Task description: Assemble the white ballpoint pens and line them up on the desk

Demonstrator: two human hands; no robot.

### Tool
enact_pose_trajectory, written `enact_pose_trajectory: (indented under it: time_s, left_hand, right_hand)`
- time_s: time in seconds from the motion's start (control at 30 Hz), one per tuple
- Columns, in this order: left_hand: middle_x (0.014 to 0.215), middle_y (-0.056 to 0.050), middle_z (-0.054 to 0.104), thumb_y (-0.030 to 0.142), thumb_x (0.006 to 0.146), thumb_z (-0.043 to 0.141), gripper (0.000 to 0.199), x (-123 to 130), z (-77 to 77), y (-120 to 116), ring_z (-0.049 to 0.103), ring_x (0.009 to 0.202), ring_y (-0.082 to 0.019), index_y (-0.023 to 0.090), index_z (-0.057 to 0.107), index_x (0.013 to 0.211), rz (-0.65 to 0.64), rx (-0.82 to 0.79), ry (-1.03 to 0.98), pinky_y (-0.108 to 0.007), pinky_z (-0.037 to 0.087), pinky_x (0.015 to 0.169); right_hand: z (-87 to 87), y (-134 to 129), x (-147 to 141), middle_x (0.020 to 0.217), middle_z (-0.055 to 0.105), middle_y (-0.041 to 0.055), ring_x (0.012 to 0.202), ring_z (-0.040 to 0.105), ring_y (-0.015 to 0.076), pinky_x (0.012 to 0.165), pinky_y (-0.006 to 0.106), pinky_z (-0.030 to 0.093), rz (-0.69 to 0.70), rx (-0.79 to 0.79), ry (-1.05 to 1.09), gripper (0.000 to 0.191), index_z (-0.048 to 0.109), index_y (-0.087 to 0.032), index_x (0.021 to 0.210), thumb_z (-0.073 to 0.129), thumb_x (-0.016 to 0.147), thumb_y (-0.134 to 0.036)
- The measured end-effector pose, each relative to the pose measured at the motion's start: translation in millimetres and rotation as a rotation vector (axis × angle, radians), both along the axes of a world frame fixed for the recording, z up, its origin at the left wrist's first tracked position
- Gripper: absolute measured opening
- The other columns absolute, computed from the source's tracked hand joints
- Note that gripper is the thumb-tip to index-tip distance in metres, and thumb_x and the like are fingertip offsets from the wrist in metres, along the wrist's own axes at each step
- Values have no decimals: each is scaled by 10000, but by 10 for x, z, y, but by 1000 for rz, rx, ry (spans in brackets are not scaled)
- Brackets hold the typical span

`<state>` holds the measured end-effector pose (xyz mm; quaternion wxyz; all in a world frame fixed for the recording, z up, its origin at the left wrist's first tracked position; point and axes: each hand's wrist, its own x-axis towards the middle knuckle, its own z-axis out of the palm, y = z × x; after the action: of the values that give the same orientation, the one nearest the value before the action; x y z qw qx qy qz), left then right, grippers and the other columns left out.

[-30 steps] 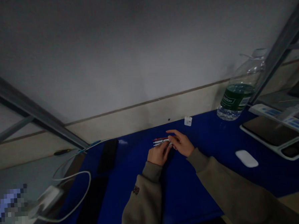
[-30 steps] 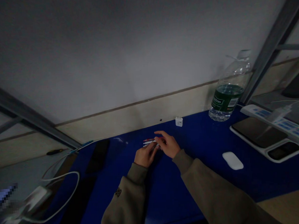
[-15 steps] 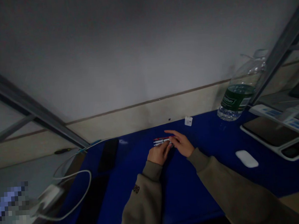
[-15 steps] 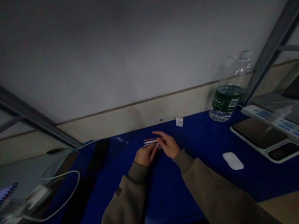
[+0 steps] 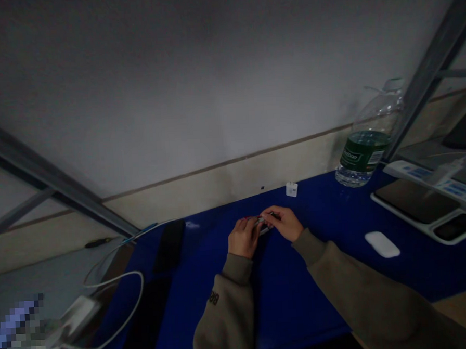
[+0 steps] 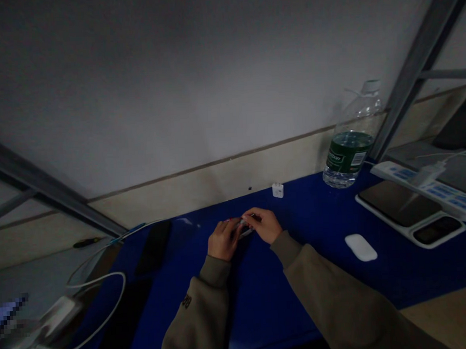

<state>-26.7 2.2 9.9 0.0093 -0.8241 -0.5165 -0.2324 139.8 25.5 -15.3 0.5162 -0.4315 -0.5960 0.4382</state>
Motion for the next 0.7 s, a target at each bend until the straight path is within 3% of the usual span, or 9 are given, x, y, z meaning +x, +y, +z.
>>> enact_pose_trajectory:
  time_s: [0.13,0.23,0.37,0.53,0.6,0.7]
  left_hand:
    - [1202,-125,505,328,892,436,443,-28,47,36,460,1101,-239,182,384,1307,149,157,-157,-410,366,946]
    - [1084,-118,537,322,886,437,393,-64,34,62,502,998,-229,147,423,1238,217,147,-218,-397,403,886]
    - [876,-59,567,361,897,414,222,-44,-4,46,521,867,-192,203,568,910,81,32,-83,-338,427,815]
    - [960,-60,568,429,821,549,237,27,-67,11,518,946,-204,207,580,898,-79,-18,35,-369,404,883]
    - [972,-62,569,433,784,601,258,23,-96,20,520,955,-209,207,583,907,-99,-51,60,-374,407,879]
    - [921,-55,578,412,783,611,226,1,-129,48,536,912,-198,199,587,853,-101,-109,92,-347,423,834]
  right_hand:
    - [-165,169,223,804,676,70,709,621,177,643,295,486,-305,49,3,330,646,-152,959,544,800,-423]
    - [-296,271,400,817,679,73,702,608,188,675,327,477,-487,85,-142,273,653,-160,943,521,810,-359]
    - [-382,294,517,886,668,85,843,569,225,789,376,424,-598,137,-439,194,662,-183,916,541,770,-222]
    - [-304,213,506,1068,577,129,997,450,302,776,422,349,-845,90,-647,311,635,-215,1037,557,737,-194]
    - [-251,191,478,1109,548,128,1030,419,310,782,426,334,-869,125,-652,310,624,-220,1054,547,754,-217]
    - [-173,178,407,1028,578,109,980,453,270,809,404,344,-727,238,-605,231,631,-199,998,505,808,-236]
